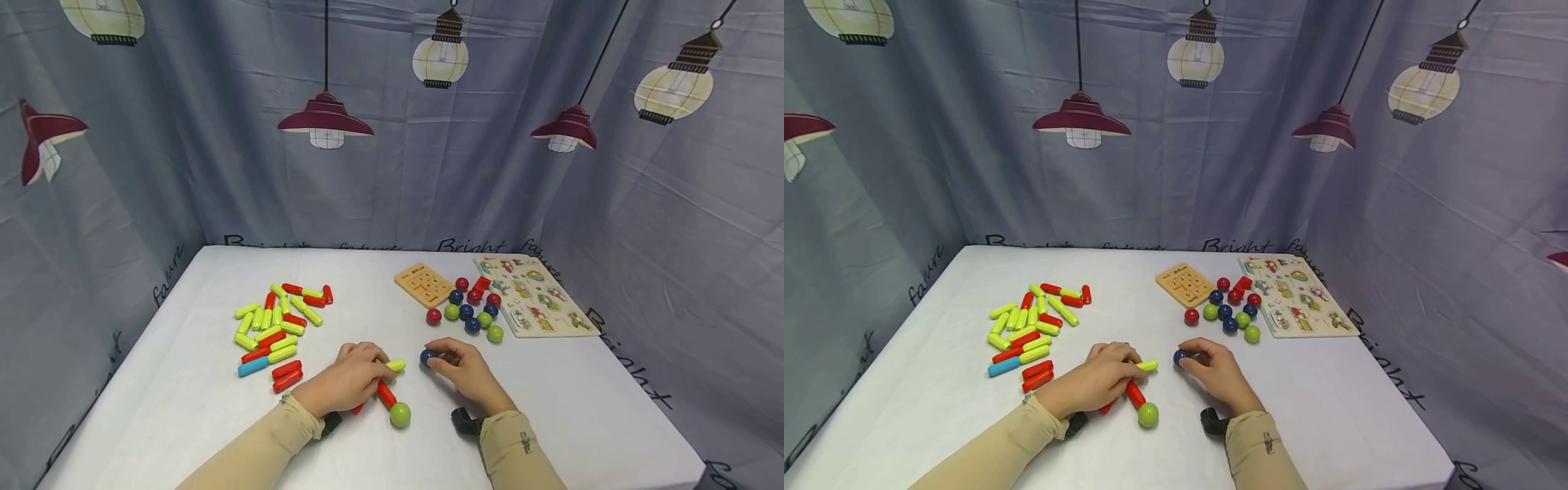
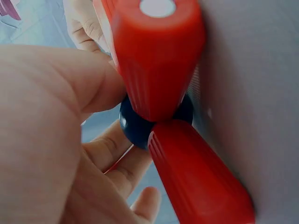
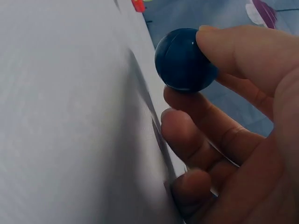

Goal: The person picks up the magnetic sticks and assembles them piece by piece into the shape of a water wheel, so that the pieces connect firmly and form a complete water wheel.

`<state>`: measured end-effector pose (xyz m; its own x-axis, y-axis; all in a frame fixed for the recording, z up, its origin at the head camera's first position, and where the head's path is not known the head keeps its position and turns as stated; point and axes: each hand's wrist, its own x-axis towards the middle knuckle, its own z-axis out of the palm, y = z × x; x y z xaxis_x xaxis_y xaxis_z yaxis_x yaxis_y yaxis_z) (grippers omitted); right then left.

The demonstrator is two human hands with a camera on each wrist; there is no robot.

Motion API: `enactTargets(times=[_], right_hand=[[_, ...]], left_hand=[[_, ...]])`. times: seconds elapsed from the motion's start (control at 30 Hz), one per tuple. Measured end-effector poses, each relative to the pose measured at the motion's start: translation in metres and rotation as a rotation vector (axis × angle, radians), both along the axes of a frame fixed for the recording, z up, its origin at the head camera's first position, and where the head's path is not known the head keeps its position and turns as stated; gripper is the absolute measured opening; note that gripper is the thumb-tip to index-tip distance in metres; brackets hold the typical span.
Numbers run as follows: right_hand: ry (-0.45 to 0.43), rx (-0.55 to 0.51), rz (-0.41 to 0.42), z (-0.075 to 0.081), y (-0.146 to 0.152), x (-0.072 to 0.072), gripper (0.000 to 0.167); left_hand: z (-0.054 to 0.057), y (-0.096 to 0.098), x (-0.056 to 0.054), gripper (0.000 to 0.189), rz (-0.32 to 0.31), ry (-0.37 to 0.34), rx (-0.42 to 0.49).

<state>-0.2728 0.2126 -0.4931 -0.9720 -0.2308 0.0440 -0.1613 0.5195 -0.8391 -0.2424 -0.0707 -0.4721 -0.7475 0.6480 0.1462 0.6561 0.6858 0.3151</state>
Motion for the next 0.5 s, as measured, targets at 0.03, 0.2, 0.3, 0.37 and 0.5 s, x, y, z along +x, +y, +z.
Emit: enactTargets(times=[0.03,0.2,0.3,0.37,0.5], right_hand=[[-0.003,-0.007,0.0,0.0,0.0,0.001,0.028],[-0.003,-0.04,0.046,0.0,-0.006,0.002,0.028],[-0.004,-0.04,0.088,-0.002,-0.01,0.003,0.028],[-0.01,-0.033,0.096,-0.002,-0.011,0.004,0.029],[-0.01,-0.011,0.092,-0.001,-0.012,0.005,0.025]], left_hand=[[0.0,0.0,0.0,0.029,-0.005,0.003,0.005],[0.0,0.0,0.001,0.03,-0.022,0.013,0.011],[0.0,0.001,0.002,0.03,-0.033,0.014,0.018],[0.001,0.001,0.002,0.03,-0.033,0.017,0.023],[0.002,0.001,0.002,0.021,0.053,0.081,0.038]])
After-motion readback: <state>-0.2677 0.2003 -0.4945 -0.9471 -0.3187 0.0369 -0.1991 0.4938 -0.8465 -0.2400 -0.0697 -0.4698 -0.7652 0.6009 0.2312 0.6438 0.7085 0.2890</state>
